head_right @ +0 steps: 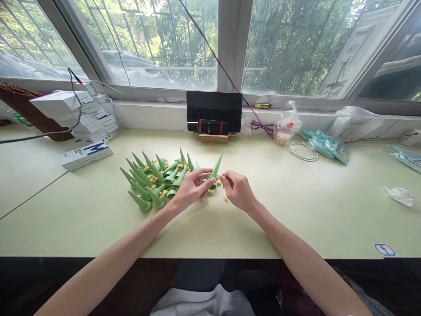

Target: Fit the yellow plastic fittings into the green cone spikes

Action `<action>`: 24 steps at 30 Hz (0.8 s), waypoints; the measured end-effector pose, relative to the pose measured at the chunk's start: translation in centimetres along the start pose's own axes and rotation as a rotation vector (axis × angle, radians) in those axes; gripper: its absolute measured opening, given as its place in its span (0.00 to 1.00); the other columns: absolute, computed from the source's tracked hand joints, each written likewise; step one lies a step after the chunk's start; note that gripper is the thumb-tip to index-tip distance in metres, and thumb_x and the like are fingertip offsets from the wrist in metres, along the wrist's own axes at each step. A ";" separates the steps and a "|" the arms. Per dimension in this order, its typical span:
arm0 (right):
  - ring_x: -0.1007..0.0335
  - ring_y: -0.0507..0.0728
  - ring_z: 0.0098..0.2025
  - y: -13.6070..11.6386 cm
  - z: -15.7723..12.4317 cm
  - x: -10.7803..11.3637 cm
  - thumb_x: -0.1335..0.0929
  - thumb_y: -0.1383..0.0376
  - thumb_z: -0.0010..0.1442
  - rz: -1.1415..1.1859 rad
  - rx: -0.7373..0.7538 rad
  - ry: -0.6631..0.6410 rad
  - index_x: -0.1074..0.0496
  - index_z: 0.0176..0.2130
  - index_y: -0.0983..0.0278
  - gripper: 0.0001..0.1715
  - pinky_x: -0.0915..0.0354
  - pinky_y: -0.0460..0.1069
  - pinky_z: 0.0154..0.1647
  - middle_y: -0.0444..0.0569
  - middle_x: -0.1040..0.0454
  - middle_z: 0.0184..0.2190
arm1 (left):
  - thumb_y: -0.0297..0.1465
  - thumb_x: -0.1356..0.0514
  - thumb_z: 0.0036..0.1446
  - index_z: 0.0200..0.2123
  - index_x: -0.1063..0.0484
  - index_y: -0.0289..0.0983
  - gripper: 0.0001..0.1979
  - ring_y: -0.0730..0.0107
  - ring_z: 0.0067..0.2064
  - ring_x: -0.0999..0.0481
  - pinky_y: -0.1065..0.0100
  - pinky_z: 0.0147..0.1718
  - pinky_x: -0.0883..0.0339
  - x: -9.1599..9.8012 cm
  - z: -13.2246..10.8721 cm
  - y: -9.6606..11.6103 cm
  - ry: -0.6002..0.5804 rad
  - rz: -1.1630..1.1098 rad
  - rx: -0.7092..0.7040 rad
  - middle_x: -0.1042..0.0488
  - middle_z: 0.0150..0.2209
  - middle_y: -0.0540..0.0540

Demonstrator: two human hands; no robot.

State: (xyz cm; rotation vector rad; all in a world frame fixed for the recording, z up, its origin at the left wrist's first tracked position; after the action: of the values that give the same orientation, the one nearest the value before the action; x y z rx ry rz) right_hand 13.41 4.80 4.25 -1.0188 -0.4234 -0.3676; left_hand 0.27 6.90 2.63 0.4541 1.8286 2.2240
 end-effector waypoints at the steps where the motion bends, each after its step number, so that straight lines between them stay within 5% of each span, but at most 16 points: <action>1: 0.38 0.52 0.25 0.3 0.0 -0.1 0.38 0.54 0.66 0.047 -0.038 -0.005 0.32 0.31 0.63 0.18 0.41 0.48 0.27 0.46 0.31 0.24 | 0.42 0.36 0.55 0.46 0.29 0.35 0.20 0.84 0.16 0.36 0.76 0.15 0.41 -0.1 0.0 0.0 -0.005 0.009 -0.004 0.23 0.33 0.45; 6: 0.49 0.47 0.17 2.4 -0.4 -1.9 0.33 0.51 0.61 0.570 -0.376 -0.121 0.36 0.26 0.63 0.21 0.52 0.46 0.16 0.40 0.40 0.20 | 0.40 0.37 0.55 0.46 0.30 0.38 0.18 0.84 0.16 0.37 0.76 0.15 0.41 -0.3 -0.2 0.3 -0.013 0.041 -0.054 0.23 0.37 0.45; 9: 0.58 0.45 0.17 2.9 -1.1 -3.8 0.30 0.54 0.57 0.890 -0.611 -0.292 0.36 0.26 0.63 0.18 0.59 0.44 0.14 0.37 0.47 0.20 | 0.40 0.38 0.56 0.48 0.30 0.38 0.18 0.82 0.15 0.39 0.77 0.15 0.43 -0.2 -0.2 0.2 0.010 0.116 -0.081 0.28 0.25 0.52; 12: 0.64 0.45 0.17 3.2 -1.5 -4.2 0.30 0.59 0.54 1.041 -0.745 -0.324 0.37 0.27 0.63 0.14 0.60 0.43 0.13 0.36 0.51 0.19 | 0.38 0.38 0.57 0.49 0.30 0.37 0.18 0.81 0.15 0.42 0.77 0.16 0.45 -0.2 -0.2 0.0 0.026 0.183 -0.089 0.39 0.14 0.58; 17: 0.59 0.44 0.17 3.2 -1.4 -4.1 0.30 0.58 0.56 0.998 -0.720 -0.306 0.35 0.26 0.65 0.16 0.58 0.42 0.14 0.37 0.48 0.19 | 0.38 0.39 0.57 0.48 0.30 0.37 0.17 0.81 0.15 0.38 0.77 0.16 0.43 -0.3 -0.3 0.4 0.023 0.209 -0.107 0.30 0.22 0.53; 21: 0.50 0.45 0.16 3.2 -0.8 -3.2 0.31 0.49 0.58 0.798 -0.572 -0.192 0.33 0.26 0.66 0.23 0.53 0.44 0.14 0.39 0.41 0.20 | 0.39 0.39 0.57 0.48 0.29 0.37 0.18 0.83 0.16 0.36 0.76 0.16 0.40 -0.1 -0.2 0.8 0.043 0.199 -0.102 0.22 0.37 0.45; 24: 0.44 0.48 0.16 2.7 -0.2 -1.9 0.34 0.45 0.59 0.618 -0.418 -0.084 0.33 0.28 0.64 0.26 0.47 0.46 0.15 0.41 0.37 0.21 | 0.41 0.37 0.55 0.48 0.28 0.34 0.21 0.82 0.16 0.35 0.75 0.16 0.39 0.3 -0.1 0.8 0.085 0.173 -0.073 0.22 0.40 0.41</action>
State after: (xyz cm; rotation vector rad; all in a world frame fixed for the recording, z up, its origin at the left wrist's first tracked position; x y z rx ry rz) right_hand 13.08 6.10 1.27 -1.5139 -0.0872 0.1536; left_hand -0.06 6.73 3.42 0.5299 1.8043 2.4513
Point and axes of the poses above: each hand's wrist, its own z-axis towards the middle knuckle, its own x-axis out of the back of the hand, y = z × x, the point moved 9 cm from there along z, towards the middle knuckle
